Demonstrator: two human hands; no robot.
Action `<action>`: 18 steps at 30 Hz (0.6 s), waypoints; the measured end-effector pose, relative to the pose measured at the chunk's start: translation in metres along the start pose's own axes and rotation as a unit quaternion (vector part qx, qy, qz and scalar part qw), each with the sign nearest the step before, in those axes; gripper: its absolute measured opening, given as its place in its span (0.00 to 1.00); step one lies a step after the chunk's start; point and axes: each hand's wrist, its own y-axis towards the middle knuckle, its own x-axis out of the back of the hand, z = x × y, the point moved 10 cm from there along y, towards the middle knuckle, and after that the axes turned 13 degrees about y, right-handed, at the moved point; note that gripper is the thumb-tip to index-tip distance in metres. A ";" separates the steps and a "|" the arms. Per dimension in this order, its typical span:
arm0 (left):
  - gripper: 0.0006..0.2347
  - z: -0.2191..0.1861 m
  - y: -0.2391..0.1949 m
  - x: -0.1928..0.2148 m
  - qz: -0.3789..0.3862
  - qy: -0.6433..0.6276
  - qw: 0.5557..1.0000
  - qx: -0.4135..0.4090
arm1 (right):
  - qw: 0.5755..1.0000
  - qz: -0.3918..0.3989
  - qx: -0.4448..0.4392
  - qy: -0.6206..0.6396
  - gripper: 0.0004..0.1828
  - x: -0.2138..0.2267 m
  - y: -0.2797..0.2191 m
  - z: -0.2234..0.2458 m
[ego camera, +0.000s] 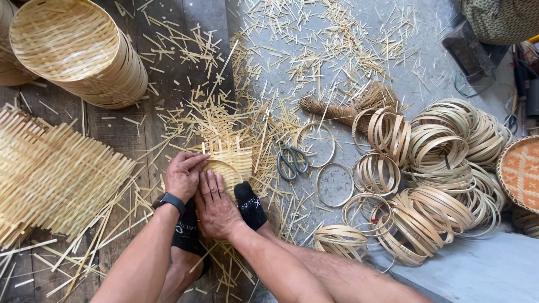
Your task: The person weaves bamboo strips into circular basket bases using a wooden mold and shears. They repeatedly place a woven mat over the mold, trim the edges, and stack the finished pieces.
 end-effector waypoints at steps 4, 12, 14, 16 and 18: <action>0.08 0.004 0.008 -0.001 0.001 0.017 1.000 0.019 | 0.999 -0.012 -0.002 -0.032 0.44 0.008 0.016 0.000; 0.10 -0.002 0.010 0.002 0.021 0.066 0.996 -0.064 | 0.958 -0.073 0.032 0.277 0.27 0.063 0.012 -0.043; 0.11 -0.002 0.008 -0.005 0.029 0.087 0.993 -0.069 | 0.972 -0.105 -0.045 0.205 0.22 0.058 0.028 -0.087; 0.14 0.007 0.010 -0.011 0.068 0.080 0.994 -0.028 | 0.969 -0.078 -0.106 0.211 0.15 0.035 0.047 -0.115; 0.14 0.027 0.013 -0.019 0.094 0.060 0.992 0.055 | 0.944 0.013 -0.148 0.295 0.12 -0.004 0.062 -0.129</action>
